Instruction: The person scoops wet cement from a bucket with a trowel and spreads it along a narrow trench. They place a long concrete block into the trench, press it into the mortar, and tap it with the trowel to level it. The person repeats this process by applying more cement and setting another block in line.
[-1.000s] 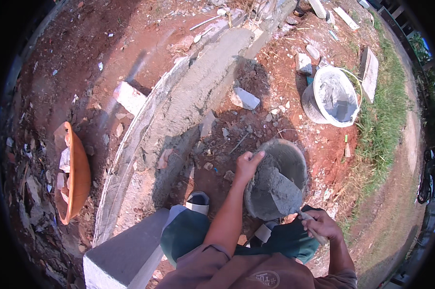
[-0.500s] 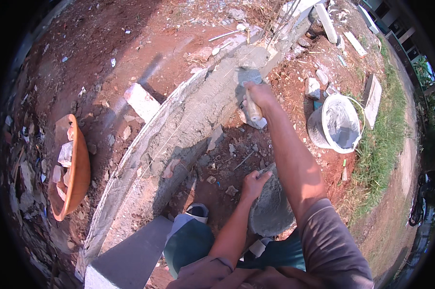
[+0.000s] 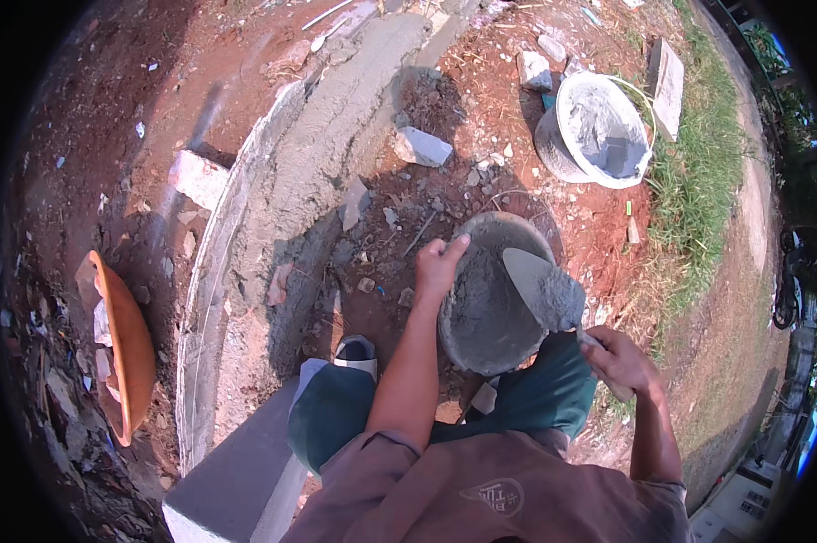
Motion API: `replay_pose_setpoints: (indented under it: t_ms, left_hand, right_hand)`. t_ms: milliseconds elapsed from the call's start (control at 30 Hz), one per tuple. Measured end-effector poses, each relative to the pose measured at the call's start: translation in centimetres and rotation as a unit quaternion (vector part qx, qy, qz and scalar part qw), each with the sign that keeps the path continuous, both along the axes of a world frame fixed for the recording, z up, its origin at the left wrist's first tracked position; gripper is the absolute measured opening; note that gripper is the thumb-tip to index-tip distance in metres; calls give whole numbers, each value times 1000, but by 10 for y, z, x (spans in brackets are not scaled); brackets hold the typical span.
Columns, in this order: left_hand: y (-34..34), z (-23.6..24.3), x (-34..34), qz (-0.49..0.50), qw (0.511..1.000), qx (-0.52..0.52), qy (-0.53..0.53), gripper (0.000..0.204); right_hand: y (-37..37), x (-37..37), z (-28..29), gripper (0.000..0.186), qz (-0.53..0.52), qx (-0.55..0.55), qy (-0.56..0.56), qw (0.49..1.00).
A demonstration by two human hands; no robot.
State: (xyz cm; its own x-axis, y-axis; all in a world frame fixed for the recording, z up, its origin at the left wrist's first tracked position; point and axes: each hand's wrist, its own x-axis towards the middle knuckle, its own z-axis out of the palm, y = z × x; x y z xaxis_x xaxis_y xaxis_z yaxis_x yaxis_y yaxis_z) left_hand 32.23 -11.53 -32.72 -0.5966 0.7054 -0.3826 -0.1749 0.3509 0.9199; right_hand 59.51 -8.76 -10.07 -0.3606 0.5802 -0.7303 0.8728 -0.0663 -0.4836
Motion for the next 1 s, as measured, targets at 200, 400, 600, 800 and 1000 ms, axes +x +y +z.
replay_pose_setpoints:
  t_ms: [200,400,600,800,1000]
  left_hand:
    - [24,20,18,-63,997,30,42,57]
    - [9,29,29,-78,993,13,91,57]
    - [13,65,74,-165,978,46,122,49]
    - [-2,53,56,-130,989,65,14,41]
    - [-3,46,45,-107,993,42,21,41]
  right_hand:
    - [-9,-22,-136,29,284,282,-190,897]
    - [-34,-15,-119,29,429,201,-153,867]
    - [4,-16,-144,28,389,227,-244,859]
    - [-32,-22,-170,33,379,86,-109,915]
    - [-83,-33,-178,20,-101,-183,120,971]
